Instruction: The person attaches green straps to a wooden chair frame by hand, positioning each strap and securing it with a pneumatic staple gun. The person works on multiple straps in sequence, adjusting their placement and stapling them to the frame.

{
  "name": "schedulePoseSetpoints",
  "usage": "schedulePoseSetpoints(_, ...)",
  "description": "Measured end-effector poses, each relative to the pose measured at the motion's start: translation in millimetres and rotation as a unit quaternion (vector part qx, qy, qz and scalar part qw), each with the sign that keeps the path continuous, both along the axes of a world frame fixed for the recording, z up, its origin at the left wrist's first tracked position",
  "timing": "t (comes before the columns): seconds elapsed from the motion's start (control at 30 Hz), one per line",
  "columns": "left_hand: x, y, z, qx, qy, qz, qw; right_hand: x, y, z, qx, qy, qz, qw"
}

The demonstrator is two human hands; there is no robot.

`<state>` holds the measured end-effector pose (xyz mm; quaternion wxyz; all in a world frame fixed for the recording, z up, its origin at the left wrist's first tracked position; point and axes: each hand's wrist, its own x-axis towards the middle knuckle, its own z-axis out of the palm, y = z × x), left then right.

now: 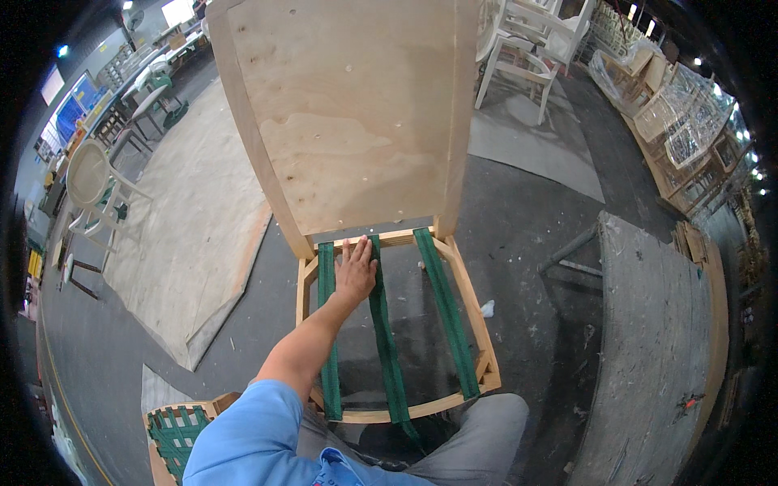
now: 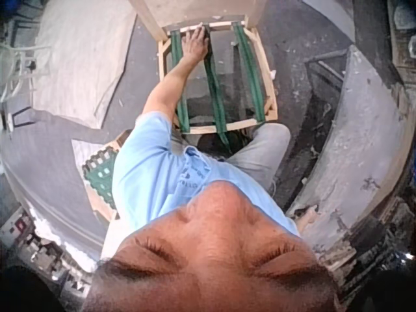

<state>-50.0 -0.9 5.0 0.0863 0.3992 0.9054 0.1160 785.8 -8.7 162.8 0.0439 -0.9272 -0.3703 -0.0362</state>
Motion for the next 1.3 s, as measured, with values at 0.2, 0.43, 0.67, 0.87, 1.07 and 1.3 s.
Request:
schedulePoseSetpoints(0.2,2.3,5.2,1.2,0.018,0.034,0.01,0.999,-3.1,-4.0,-3.4,-0.017,0.003,-0.017,1.0)
schedulePoseSetpoints(0.43,-2.5,5.6,4.3,-0.039,-0.031,0.004,0.999,1.0,-9.4,-4.8,-0.033,0.001,-0.032,0.999)
schedulePoseSetpoints(0.67,-25.9,-2.0,-0.6,-0.055,0.037,0.018,0.998,4.4,0.8,6.5,-0.048,-0.02,-0.034,0.998)
schedulePoseSetpoints(0.87,-16.5,10.0,6.2,-0.088,0.1,-0.082,0.988,49.2,-31.6,-2.9,0.016,-0.032,-0.24,0.97)
schedulePoseSetpoints(1.07,-7.1,19.9,16.5,-0.167,0.063,-0.144,0.973,77.0,-78.3,-2.4,-0.053,0.075,-0.229,0.969)
schedulePoseSetpoints(1.3,-3.8,5.1,10.3,-0.026,-0.053,-0.07,0.996,72.9,-77.6,-5.2,0.013,0.117,-0.123,0.985)
